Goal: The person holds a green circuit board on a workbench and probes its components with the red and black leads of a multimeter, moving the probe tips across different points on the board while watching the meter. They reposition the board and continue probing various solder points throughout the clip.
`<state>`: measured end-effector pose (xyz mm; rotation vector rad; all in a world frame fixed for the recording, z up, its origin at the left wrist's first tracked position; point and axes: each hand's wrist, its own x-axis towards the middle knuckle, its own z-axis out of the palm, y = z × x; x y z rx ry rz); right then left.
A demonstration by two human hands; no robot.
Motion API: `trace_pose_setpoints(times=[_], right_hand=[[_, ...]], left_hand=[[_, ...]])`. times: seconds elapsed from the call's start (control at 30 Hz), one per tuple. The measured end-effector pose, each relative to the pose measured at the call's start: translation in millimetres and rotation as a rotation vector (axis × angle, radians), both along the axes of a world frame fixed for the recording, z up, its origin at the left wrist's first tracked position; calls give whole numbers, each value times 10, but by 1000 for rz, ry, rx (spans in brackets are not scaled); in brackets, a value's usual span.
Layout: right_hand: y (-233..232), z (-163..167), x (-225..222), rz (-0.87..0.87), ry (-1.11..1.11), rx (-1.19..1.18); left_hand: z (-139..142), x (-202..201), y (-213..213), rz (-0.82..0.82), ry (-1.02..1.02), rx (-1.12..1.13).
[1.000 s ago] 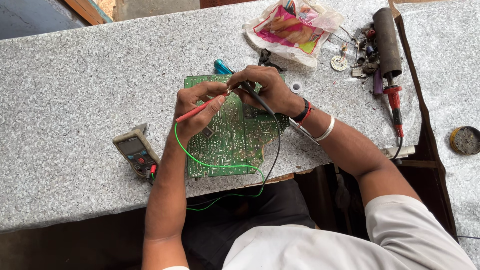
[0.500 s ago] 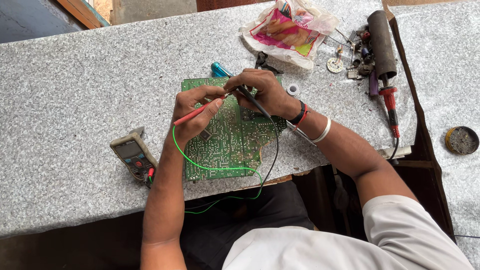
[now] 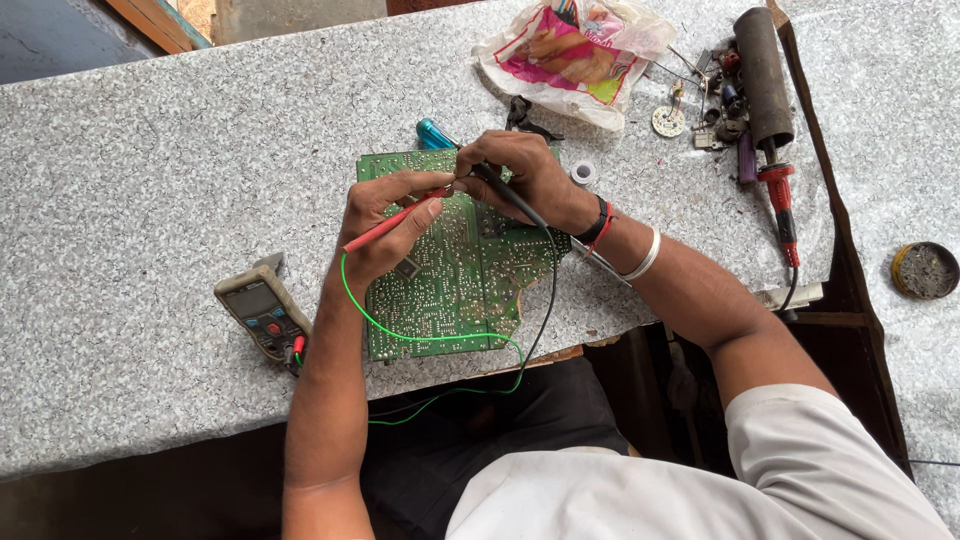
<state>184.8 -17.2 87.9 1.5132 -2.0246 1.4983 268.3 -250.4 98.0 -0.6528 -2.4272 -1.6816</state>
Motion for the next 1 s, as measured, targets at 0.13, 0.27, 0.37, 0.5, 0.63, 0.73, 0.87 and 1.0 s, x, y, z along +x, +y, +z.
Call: trace_pose_setpoints(times=[0.13,0.27,0.37,0.5,0.63,0.73,0.87,1.0], right_hand=[[-13,-27,2,2,-38,-7],[-18,-20,15,-11,-82,-6],[-9,-1,39,-14,-66,-17],[-10,10,58,-58,-33,24],[-31,-5,120,-20,-56,6],[-21,7,152,-27,-66,25],[-3,41,177,-11,-49,-2],[-5,72,185,-17,-52,8]], left_hand=[[2,10,1,-7,-1,19],[16,21,2,14,-31,43],[23,31,7,11,4,38],[11,51,12,18,-1,32],[5,106,-10,21,7,27],[13,123,-13,11,5,34],[28,148,8,35,1,15],[54,152,28,30,-23,44]])
